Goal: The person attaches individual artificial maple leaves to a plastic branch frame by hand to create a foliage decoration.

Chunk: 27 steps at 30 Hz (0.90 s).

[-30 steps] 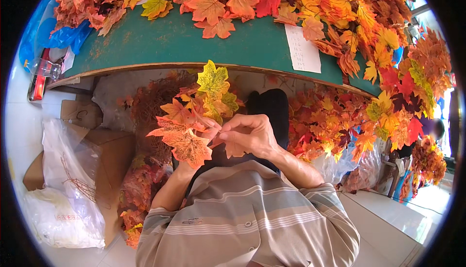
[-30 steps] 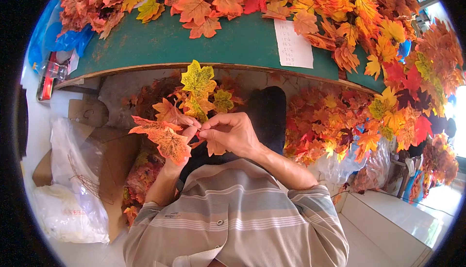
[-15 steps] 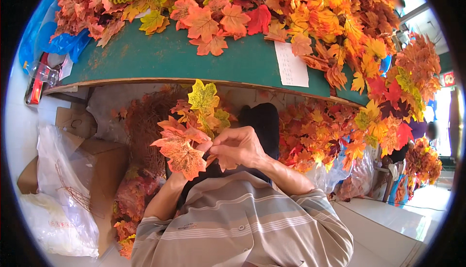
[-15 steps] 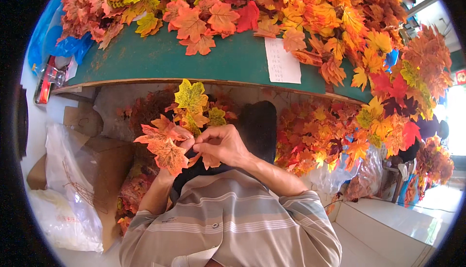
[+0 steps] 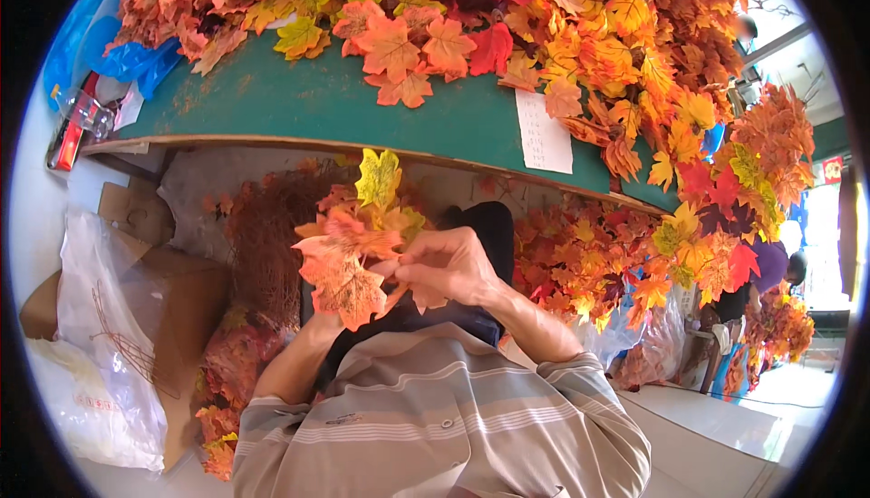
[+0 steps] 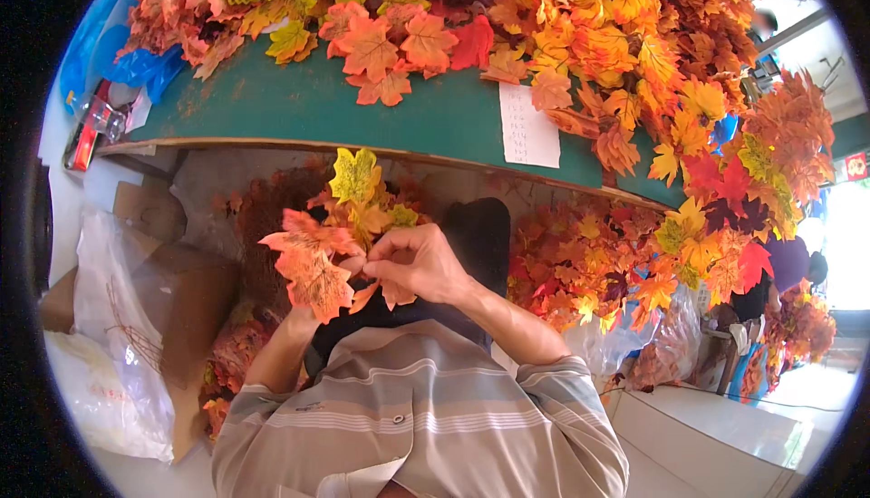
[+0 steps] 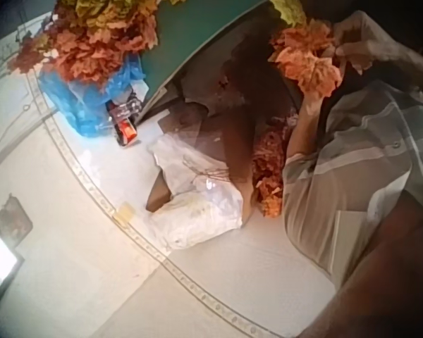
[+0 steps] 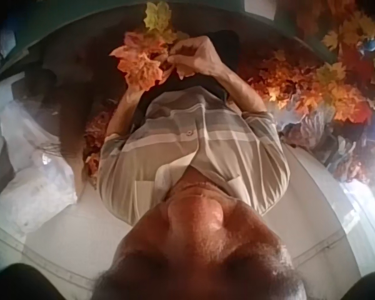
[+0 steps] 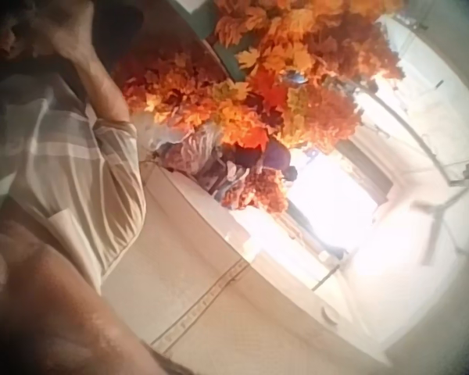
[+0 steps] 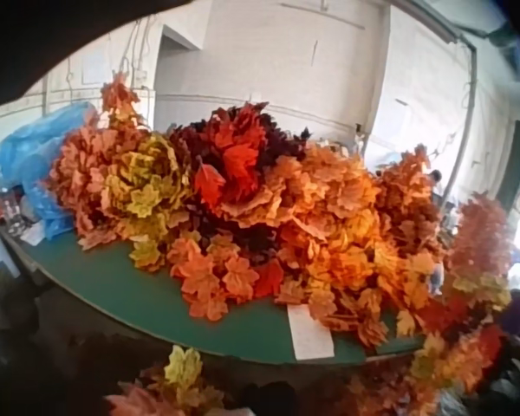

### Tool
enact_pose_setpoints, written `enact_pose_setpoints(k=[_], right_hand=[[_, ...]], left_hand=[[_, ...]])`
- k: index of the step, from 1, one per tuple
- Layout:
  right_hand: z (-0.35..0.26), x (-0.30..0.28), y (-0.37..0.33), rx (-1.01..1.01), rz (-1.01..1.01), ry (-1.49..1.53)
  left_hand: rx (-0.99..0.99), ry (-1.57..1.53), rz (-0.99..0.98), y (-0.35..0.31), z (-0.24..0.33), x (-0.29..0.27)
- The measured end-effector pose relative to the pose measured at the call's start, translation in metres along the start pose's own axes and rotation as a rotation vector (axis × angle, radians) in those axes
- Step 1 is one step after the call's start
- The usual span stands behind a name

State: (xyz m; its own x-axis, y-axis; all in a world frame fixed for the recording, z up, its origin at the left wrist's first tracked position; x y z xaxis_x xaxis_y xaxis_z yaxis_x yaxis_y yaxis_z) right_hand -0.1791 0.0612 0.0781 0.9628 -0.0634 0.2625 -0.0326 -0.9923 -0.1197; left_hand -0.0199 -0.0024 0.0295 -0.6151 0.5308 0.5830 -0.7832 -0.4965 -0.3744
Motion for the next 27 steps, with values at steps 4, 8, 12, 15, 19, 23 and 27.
enact_pose_setpoints(k=[4,8,12,15,19,23,27], right_hand=[[0.013,0.002,0.000,-0.087,0.082,0.031],[0.029,-0.017,0.025,0.026,0.125,0.213],[0.041,-0.029,0.028,0.079,0.208,0.458],[0.048,-0.032,0.025,0.127,0.205,0.489],[0.053,-0.029,0.022,0.095,0.182,0.576],[0.047,-0.026,0.015,0.084,0.227,0.342],[0.045,-0.030,0.022,0.095,0.153,0.145]], left_hand=[[-0.114,-0.066,-0.068,0.001,-0.005,-0.011],[0.086,0.501,0.182,0.012,-0.016,-0.036],[-0.174,-0.409,-0.083,0.008,-0.021,-0.014],[-0.151,-0.371,-0.167,0.010,-0.018,-0.014],[-0.272,-0.631,-0.279,0.013,-0.015,-0.019],[-0.304,-0.558,-0.082,0.009,-0.013,-0.018],[-0.399,-0.255,0.037,0.004,-0.003,-0.007]])
Point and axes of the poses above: each hand's wrist, its own y-axis towards the middle knuckle, its own x-axis out of the palm, z = x × y, the point moved 3 cm from there along y, towards the middle knuckle, and after that the axes turned 12 degrees about -x, right-handed, at the moved point
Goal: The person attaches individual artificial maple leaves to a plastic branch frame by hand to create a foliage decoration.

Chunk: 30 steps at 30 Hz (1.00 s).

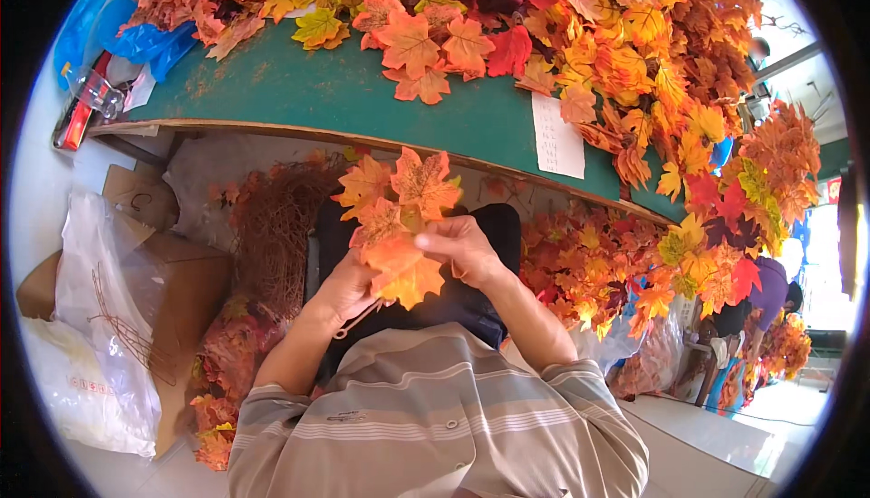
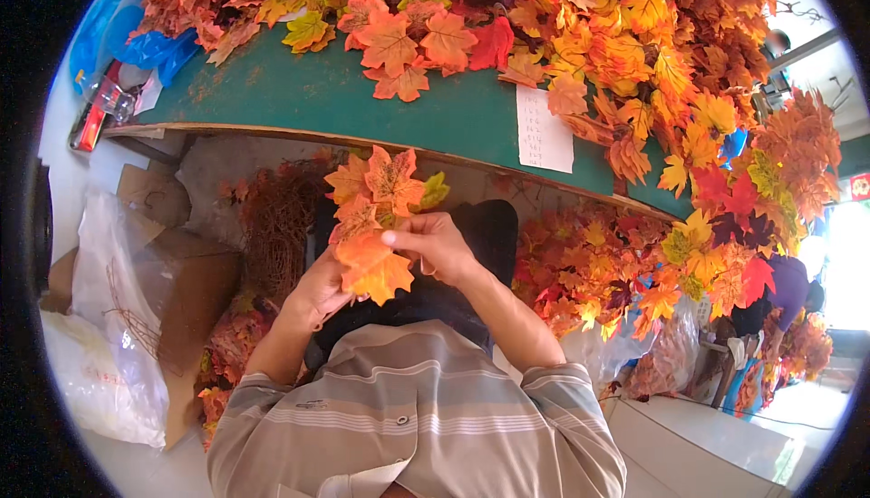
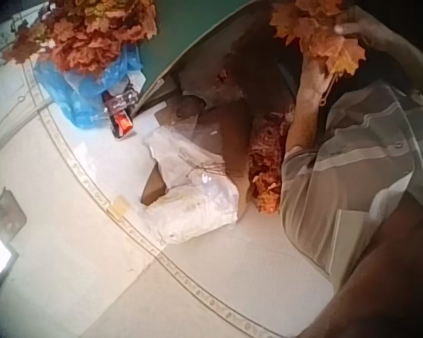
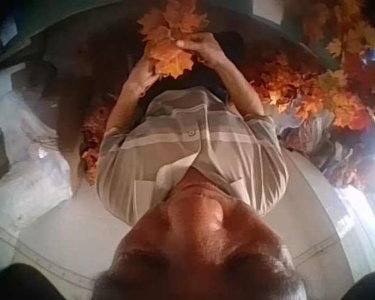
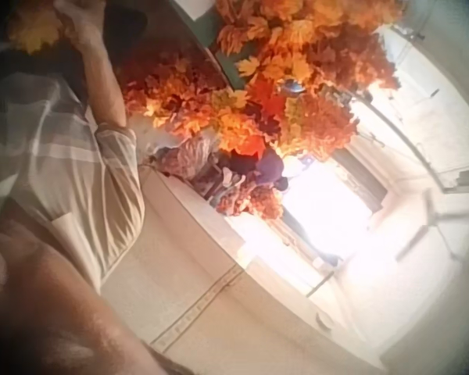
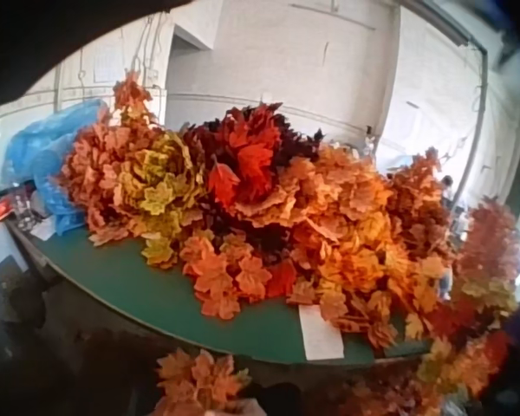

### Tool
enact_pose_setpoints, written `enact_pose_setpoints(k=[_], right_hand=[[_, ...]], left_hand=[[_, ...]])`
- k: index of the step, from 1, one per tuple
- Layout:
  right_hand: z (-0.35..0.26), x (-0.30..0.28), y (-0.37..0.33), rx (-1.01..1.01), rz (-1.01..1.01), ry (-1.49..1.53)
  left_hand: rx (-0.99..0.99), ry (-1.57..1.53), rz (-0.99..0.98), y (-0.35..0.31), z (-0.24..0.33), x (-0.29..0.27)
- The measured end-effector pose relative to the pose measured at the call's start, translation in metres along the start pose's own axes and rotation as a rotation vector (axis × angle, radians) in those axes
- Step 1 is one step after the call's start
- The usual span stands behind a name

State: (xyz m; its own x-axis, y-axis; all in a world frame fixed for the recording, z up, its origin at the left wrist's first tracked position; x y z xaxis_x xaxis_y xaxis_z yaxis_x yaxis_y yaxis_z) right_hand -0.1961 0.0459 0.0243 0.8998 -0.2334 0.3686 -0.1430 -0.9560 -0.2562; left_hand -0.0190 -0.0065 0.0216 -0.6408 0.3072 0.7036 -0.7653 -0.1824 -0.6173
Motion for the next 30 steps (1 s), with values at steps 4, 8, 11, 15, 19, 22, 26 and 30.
enact_pose_setpoints(k=[4,8,11,15,19,22,26,30], right_hand=[[-0.022,-0.001,0.000,0.012,-0.065,-0.263],[-0.022,-0.012,0.005,-0.015,-0.122,-0.252],[-0.015,-0.007,0.004,-0.040,-0.137,-0.169],[-0.001,-0.006,0.001,-0.114,-0.115,-0.127],[0.005,-0.004,0.003,-0.230,-0.080,-0.254],[0.002,-0.001,0.005,-0.210,-0.079,-0.290],[0.005,0.000,0.006,-0.197,-0.096,-0.269],[-0.015,0.004,0.009,-0.202,-0.208,-0.376]], left_hand=[[0.097,0.215,-0.042,0.005,0.003,-0.013],[-0.041,-0.096,-0.150,0.010,0.003,-0.018],[-0.089,-0.146,-0.297,0.011,0.001,-0.016],[-0.186,-0.277,-0.273,0.014,-0.007,-0.014],[-0.220,-0.334,-0.363,0.013,-0.011,-0.013],[-0.203,-0.335,-0.429,0.013,-0.010,-0.009],[-0.179,-0.321,-0.462,0.015,-0.006,-0.004],[-0.036,-0.236,-0.204,0.011,0.000,0.002]])
Point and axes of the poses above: each hand's wrist, its own y-axis towards the middle knuckle, its own x-axis out of the palm, z = x × y, the point moved 3 cm from there along y, towards the middle knuckle, and after that the axes turned 12 degrees about -x, right-handed, at the moved point
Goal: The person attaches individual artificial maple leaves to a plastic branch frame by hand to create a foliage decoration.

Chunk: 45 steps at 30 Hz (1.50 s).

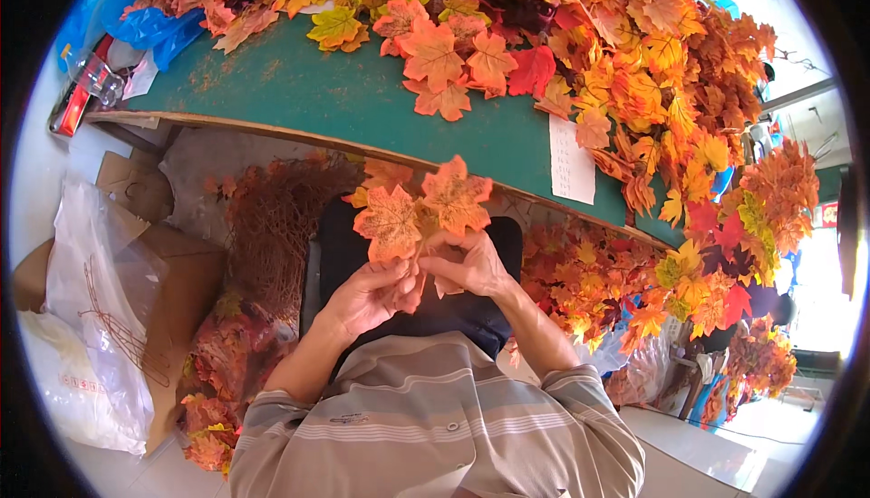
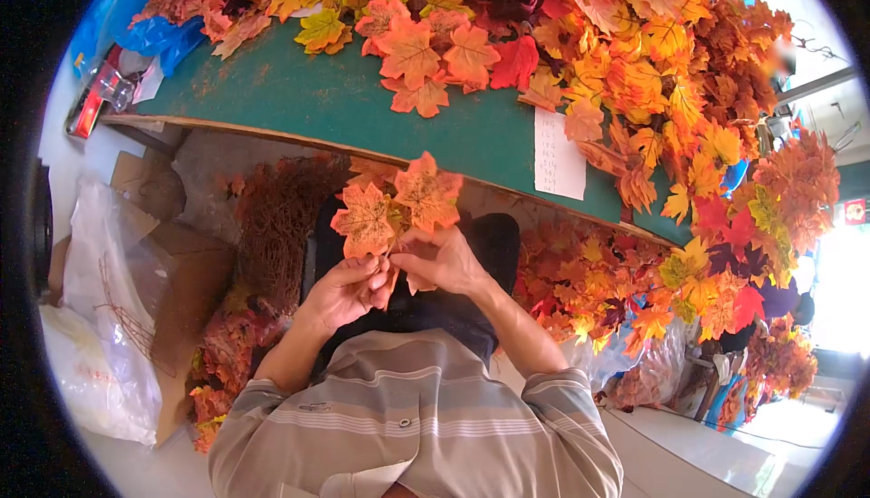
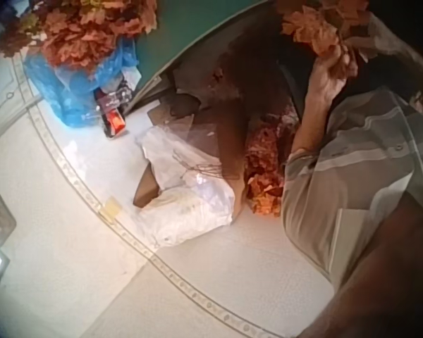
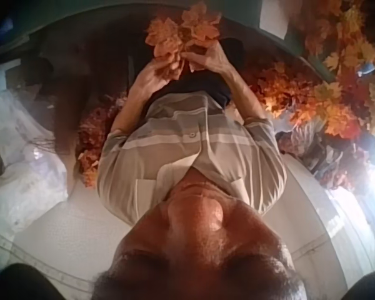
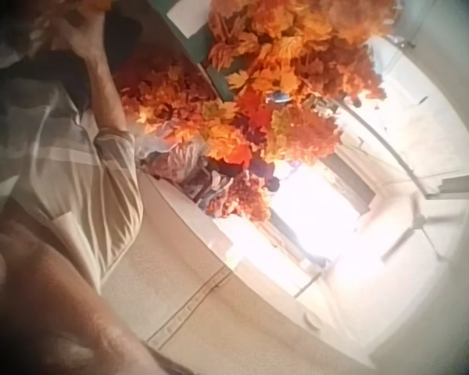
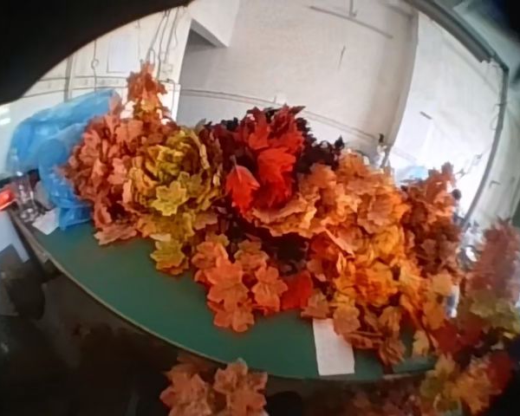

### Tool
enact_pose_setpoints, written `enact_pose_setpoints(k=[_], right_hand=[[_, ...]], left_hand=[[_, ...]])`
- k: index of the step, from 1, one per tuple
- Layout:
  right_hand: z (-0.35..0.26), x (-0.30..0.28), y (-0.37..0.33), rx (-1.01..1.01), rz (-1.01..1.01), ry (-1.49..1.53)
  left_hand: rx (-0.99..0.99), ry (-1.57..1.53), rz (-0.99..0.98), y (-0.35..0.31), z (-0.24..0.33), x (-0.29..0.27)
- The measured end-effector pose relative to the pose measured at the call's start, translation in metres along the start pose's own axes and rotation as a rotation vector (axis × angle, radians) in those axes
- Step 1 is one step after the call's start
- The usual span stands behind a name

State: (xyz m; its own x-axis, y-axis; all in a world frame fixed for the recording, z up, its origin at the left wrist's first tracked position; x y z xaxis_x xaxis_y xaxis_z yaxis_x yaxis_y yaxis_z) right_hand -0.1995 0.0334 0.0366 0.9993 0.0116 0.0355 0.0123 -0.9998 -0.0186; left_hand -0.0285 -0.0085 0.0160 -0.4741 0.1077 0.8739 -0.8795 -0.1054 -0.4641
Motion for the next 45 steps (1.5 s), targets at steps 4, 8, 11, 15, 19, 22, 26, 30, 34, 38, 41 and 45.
enact_pose_setpoints(k=[4,8,11,15,19,22,26,30,34,38,41,45], right_hand=[[-0.021,0.002,0.006,0.062,0.053,0.024],[-0.027,-0.014,0.008,-0.144,0.089,-0.387],[-0.055,-0.026,0.010,-0.301,0.128,-0.610],[-0.113,-0.046,0.038,-0.347,0.341,-0.714],[-0.129,-0.088,0.113,-0.508,0.498,-1.000],[-0.115,-0.116,0.157,-0.633,0.460,-1.053],[-0.092,-0.131,0.186,-0.668,0.349,-1.272],[-0.107,-0.137,0.177,-0.798,0.388,-1.126],[-0.130,-0.130,0.161,-0.748,0.473,-0.855],[-0.163,-0.095,0.119,-0.911,0.444,-0.926],[-0.161,-0.071,0.061,-0.754,0.336,-0.887],[-0.143,-0.057,0.004,-0.704,0.163,-1.058]], left_hand=[[0.005,0.024,-0.069,0.002,0.011,0.004],[0.058,0.027,-0.184,0.003,0.018,0.002],[0.079,0.081,-0.038,0.001,0.019,-0.001],[0.099,0.054,-0.050,-0.001,0.018,-0.015],[0.130,0.047,0.006,-0.010,0.019,-0.010],[0.120,0.002,0.018,-0.013,0.021,-0.008],[0.144,0.010,-0.016,-0.011,0.015,-0.019],[0.135,0.023,-0.057,-0.010,0.018,-0.022],[0.152,0.028,-0.032,-0.008,0.015,-0.018],[0.203,0.020,0.024,-0.011,0.012,-0.021],[0.226,0.060,0.055,-0.011,0.013,-0.013],[0.218,0.085,0.086,-0.010,0.016,-0.006]])
Point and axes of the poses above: each hand's wrist, its own y-axis towards the middle knuckle, its own x-axis out of the palm, z = x × y, the point moved 3 cm from there along y, towards the middle knuckle, and after that the axes turned 12 degrees about -x, right-handed, at the moved point
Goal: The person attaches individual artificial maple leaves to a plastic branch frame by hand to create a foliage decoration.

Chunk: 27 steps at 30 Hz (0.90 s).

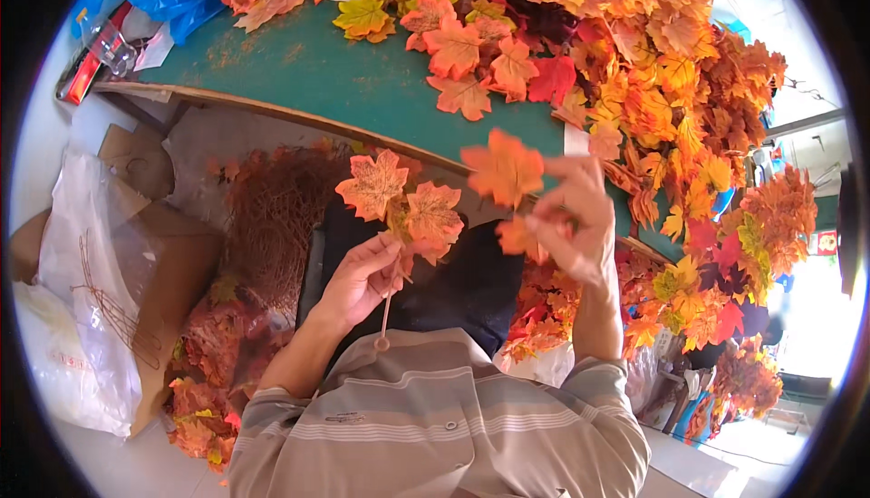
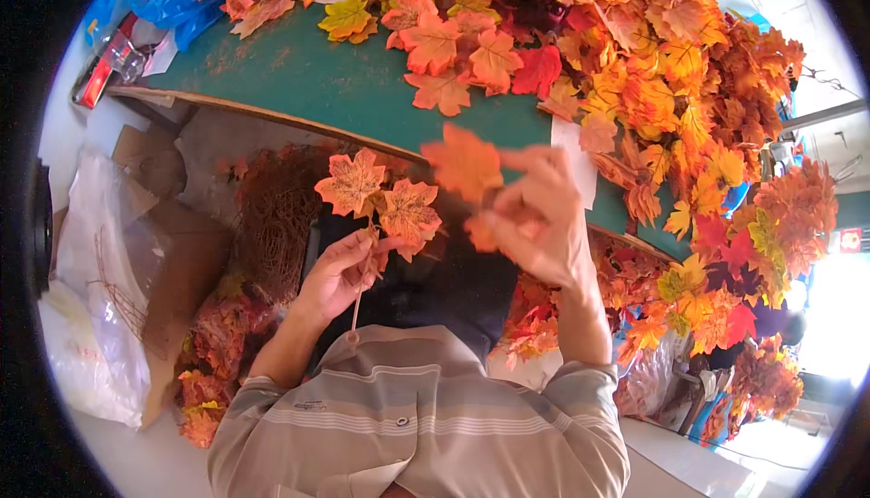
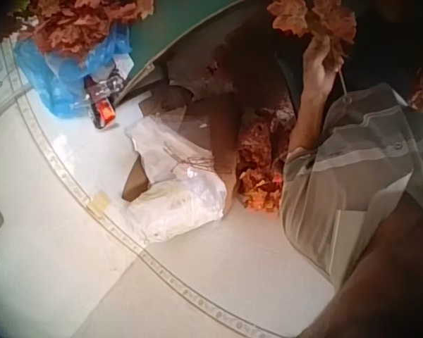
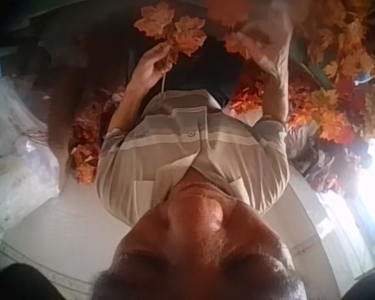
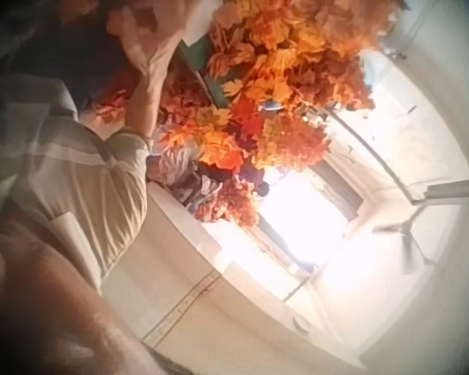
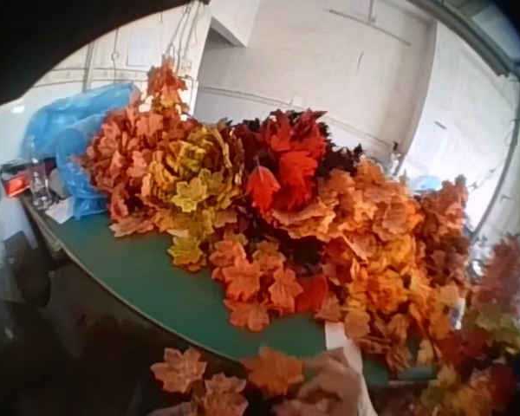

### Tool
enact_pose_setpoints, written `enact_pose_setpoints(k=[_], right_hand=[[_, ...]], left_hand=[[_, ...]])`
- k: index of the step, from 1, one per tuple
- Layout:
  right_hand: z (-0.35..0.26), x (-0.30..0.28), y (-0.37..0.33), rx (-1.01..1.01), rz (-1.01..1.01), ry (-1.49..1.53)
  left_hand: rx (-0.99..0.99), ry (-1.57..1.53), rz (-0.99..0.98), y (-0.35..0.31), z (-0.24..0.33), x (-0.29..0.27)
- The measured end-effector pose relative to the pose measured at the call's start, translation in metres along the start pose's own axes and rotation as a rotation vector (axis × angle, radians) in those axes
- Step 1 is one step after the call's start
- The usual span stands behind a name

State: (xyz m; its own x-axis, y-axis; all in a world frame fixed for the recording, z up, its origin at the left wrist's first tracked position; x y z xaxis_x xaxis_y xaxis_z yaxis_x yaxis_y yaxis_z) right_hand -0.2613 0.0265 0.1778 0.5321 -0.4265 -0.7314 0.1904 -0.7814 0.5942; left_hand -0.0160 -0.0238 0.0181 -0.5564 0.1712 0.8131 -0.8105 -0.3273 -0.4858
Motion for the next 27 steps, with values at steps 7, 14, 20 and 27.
enact_pose_setpoints(k=[7,14,20,27], right_hand=[[-0.006,0.033,-0.063,0.303,-0.683,0.457],[-0.028,0.098,-0.056,0.303,-0.213,0.665],[-0.030,0.110,-0.065,0.474,-0.126,0.877],[-0.028,0.109,-0.073,0.475,-0.077,0.883]], left_hand=[[0.063,0.146,0.026,0.005,-0.003,-0.003],[0.237,0.447,0.199,-0.005,-0.006,0.023],[0.382,0.541,0.231,-0.008,-0.011,0.025],[0.490,0.645,0.279,-0.006,-0.010,0.034]])
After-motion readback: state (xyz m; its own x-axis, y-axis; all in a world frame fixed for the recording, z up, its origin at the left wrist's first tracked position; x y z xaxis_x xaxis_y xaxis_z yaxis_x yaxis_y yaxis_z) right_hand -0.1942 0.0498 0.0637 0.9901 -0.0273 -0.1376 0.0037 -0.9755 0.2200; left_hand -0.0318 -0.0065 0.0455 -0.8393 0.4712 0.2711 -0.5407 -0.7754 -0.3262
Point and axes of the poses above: each hand's wrist, its own y-axis towards the middle knuckle, its own x-axis out of the palm, z = x × y, the point moved 3 cm from there along y, towards the middle knuckle, and after that the axes turned 12 degrees about -x, right-handed, at the moved point
